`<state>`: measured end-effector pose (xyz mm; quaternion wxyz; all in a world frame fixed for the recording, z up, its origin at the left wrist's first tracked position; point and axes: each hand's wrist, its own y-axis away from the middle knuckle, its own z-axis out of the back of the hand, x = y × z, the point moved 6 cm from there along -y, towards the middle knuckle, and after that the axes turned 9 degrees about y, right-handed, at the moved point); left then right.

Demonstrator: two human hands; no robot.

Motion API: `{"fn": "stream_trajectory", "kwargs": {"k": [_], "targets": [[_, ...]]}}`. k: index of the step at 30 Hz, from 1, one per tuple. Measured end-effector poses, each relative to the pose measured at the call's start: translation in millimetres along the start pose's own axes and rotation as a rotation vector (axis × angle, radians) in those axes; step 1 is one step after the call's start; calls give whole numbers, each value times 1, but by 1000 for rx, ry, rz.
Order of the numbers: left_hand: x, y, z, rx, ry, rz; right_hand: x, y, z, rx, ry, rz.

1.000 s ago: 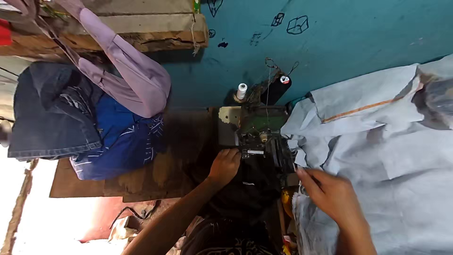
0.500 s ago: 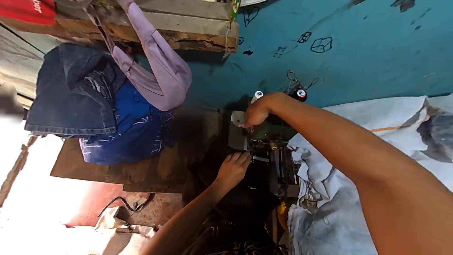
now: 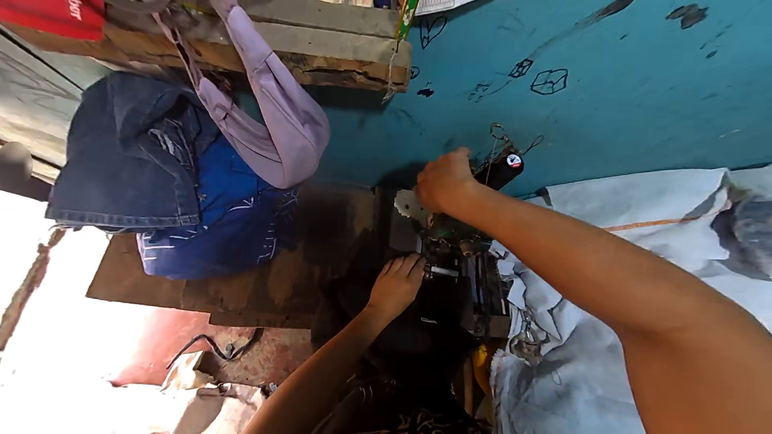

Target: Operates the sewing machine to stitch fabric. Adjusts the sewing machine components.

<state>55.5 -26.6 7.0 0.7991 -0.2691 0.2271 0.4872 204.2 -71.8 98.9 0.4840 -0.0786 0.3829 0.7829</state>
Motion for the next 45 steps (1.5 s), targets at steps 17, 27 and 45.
{"fn": "stream_trajectory", "kwargs": {"k": [17,27,45], "targets": [[7,-6,-9,-94,18,-4,-16,53,12,-531,-314,-167],[10,0,2,141,110,29,-39,66,-287,-491,-1911,-490],[15,4,-9,41,-27,-108,76,101,-180,-528,-1764,-429]]}}
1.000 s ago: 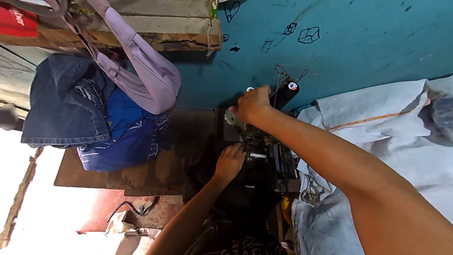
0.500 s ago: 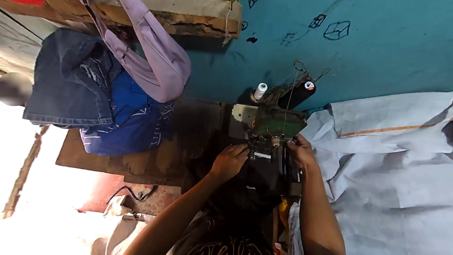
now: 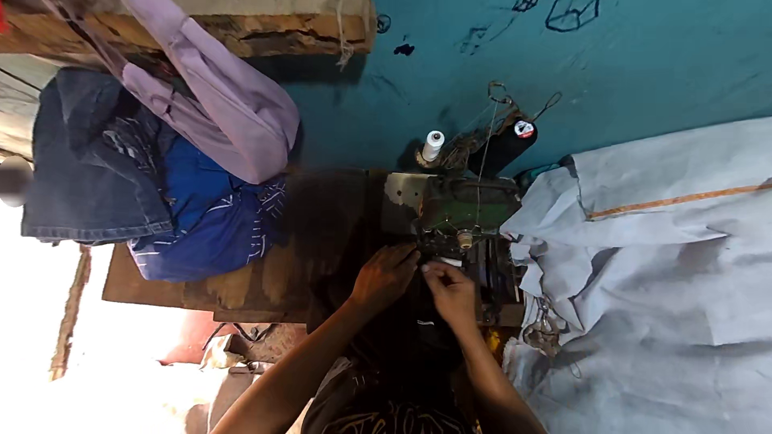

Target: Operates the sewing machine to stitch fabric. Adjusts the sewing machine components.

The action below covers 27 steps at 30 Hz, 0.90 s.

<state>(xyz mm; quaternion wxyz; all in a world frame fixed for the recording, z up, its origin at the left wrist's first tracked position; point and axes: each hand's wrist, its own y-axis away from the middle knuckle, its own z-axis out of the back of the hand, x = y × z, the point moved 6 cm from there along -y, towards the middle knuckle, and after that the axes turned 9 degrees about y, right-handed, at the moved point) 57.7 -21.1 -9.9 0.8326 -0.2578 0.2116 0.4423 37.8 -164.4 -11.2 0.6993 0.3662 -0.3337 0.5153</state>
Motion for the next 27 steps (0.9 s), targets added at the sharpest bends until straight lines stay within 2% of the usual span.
{"fn": "stream_trajectory", "kwargs": {"k": [3,7,13,17,19,23,27], "targets": [[0,-4,3,-5,24,-34,2,-1,-9,125,-79,-72],[7,-4,3,-49,52,-87,-4,4,-9,230,-58,-165],[6,-9,3,23,-31,-99,-2,4,-6,249,-27,-193],[5,-9,2,-49,-51,-182,-3,3,-3,295,-16,-202],[2,-8,-1,-33,-103,-209,-7,5,-3,287,-15,-183],[-4,-15,1,65,-157,-192,-9,8,0,264,-60,-203],[22,-30,7,120,-23,-36,-14,8,-2,273,-106,-245]]}}
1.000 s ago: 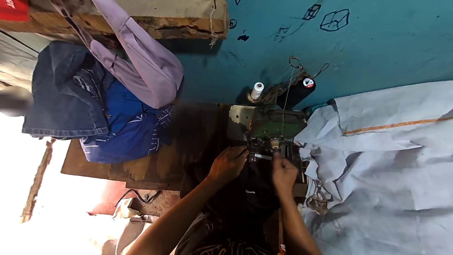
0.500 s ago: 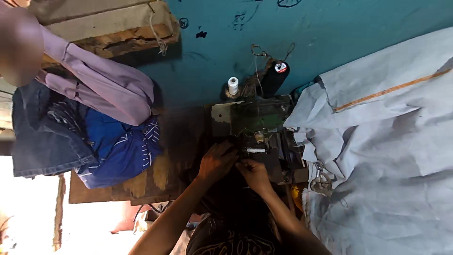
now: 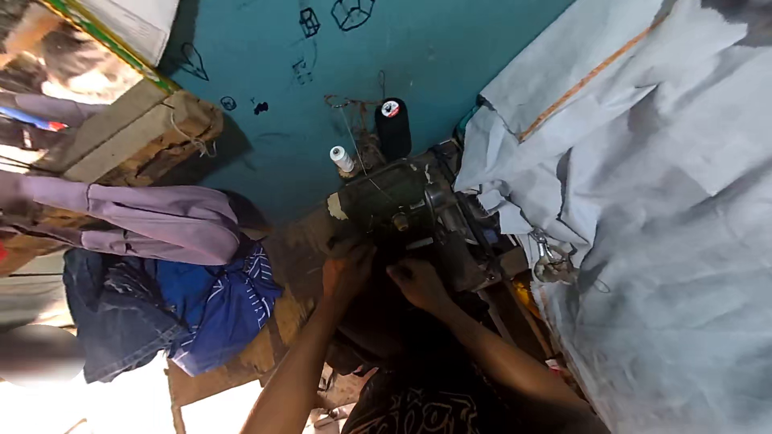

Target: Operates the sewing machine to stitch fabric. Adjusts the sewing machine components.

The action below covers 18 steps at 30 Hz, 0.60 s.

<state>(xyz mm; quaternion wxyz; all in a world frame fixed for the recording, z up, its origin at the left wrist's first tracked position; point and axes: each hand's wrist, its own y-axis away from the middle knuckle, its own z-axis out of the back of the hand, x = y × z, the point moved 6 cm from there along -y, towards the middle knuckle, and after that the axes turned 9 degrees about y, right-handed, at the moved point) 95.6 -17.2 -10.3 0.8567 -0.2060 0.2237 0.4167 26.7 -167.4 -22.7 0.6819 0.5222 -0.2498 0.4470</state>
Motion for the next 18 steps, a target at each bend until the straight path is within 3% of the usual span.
{"fn": "stream_trajectory", "kwargs": {"k": [5,9,18], "targets": [[-1,-15,6,170,-160,-36,1,1,3,-17,-52,-38],[-1,-14,3,170,-315,-145,0,1,2,6,-48,-39],[6,-21,4,160,-365,-106,2,4,8,98,-46,-22]]}}
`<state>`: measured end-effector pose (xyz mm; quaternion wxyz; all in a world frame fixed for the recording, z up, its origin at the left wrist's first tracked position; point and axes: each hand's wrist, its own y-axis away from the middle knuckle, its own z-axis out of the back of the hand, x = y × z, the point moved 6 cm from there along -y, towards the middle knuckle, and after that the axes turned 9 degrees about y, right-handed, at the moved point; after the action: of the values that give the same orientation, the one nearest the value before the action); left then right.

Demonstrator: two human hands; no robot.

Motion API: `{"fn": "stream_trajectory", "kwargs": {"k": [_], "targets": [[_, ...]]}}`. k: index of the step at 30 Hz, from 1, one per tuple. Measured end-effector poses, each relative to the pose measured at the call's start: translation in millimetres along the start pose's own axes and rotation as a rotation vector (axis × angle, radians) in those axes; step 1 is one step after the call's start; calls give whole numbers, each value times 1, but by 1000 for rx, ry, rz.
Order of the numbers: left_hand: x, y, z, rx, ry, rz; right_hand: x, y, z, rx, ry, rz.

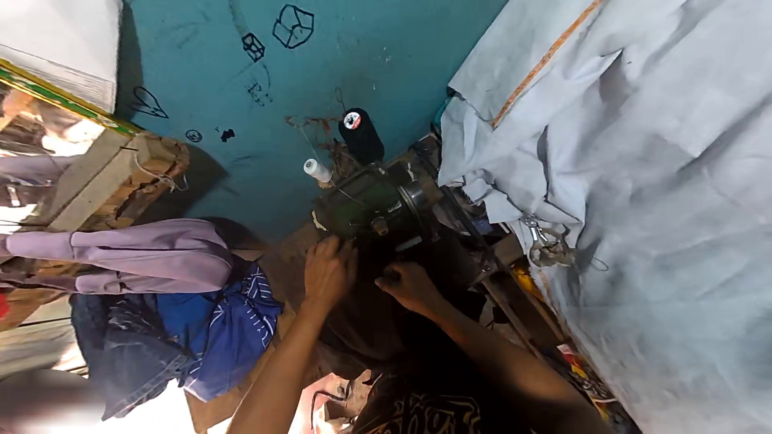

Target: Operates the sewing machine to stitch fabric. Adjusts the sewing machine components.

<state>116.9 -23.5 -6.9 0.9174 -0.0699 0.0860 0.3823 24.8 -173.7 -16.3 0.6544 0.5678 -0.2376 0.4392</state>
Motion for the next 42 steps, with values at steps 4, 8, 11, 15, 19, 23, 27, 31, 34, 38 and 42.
{"fn": "stream_trajectory", "kwargs": {"k": [4,8,11,15,19,23,27,31,34,38,42], "targets": [[1,-6,3,-3,-23,31,1,-1,3,12,-10,14],[4,-9,1,-11,-64,53,-2,-4,4,39,-28,7],[6,-13,2,-21,-76,65,-3,-4,2,65,-26,4],[14,-18,0,-15,-56,92,-1,-3,-1,104,15,22],[26,-24,4,-29,137,213,-6,2,-4,82,0,16],[36,-43,24,-107,480,403,-5,0,-1,68,-23,43],[40,-56,28,51,569,328,-10,2,-3,48,-43,51],[54,-66,26,177,519,336,-7,1,-3,37,-64,57],[55,-67,23,179,464,381,-7,2,-3,32,-57,49],[50,-67,28,58,508,257,-5,0,-2,20,-60,57],[49,-55,23,-123,600,232,-7,-2,-3,15,-67,52]]}}
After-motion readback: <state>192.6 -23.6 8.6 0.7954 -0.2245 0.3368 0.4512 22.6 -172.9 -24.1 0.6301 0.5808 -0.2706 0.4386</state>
